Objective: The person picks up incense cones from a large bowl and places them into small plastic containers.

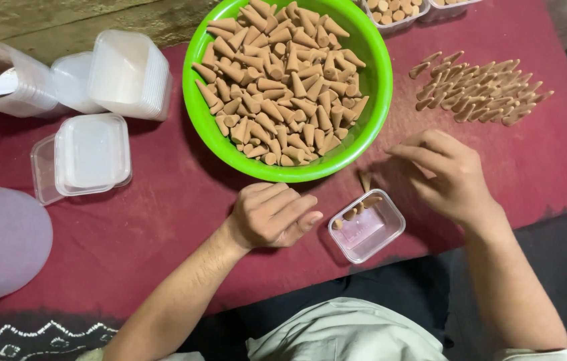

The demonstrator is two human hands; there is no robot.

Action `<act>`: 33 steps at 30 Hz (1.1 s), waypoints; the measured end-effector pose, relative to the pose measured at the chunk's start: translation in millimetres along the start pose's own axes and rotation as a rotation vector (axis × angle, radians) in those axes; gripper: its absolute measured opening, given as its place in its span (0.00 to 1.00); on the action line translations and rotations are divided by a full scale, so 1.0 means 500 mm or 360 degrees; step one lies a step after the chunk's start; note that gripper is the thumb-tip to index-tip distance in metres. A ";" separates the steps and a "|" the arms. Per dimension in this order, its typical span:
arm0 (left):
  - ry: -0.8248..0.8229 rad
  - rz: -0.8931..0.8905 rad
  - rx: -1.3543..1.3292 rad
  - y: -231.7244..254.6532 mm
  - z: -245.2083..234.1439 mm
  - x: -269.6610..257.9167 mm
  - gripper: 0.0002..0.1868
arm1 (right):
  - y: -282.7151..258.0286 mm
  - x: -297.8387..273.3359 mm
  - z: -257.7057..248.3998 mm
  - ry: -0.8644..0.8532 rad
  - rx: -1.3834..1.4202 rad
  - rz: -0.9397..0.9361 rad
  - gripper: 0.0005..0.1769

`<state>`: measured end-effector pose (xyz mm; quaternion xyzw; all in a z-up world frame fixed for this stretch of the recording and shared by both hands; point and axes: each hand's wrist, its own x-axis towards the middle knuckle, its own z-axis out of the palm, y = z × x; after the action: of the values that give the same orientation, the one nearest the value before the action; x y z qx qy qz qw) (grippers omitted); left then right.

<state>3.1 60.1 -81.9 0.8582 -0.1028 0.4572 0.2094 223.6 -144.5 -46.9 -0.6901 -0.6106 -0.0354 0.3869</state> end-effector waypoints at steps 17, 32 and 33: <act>0.0367 0.0058 0.0492 -0.097 -0.052 0.006 0.11 | 0.006 0.183 0.072 -0.0359 -0.0462 -0.0328 0.11; 0.0309 0.0036 0.0567 -0.095 -0.038 -0.008 0.11 | -0.160 0.020 -0.069 -0.0416 0.0022 0.0060 0.07; 0.0299 0.0046 0.0587 -0.096 -0.038 -0.008 0.11 | -0.167 0.010 -0.070 -0.0497 -0.0154 0.0031 0.05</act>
<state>4.4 111.5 -88.6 0.8340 -0.0095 0.5494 0.0507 167.2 -164.2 21.3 -0.7109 -0.6542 0.0467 0.2538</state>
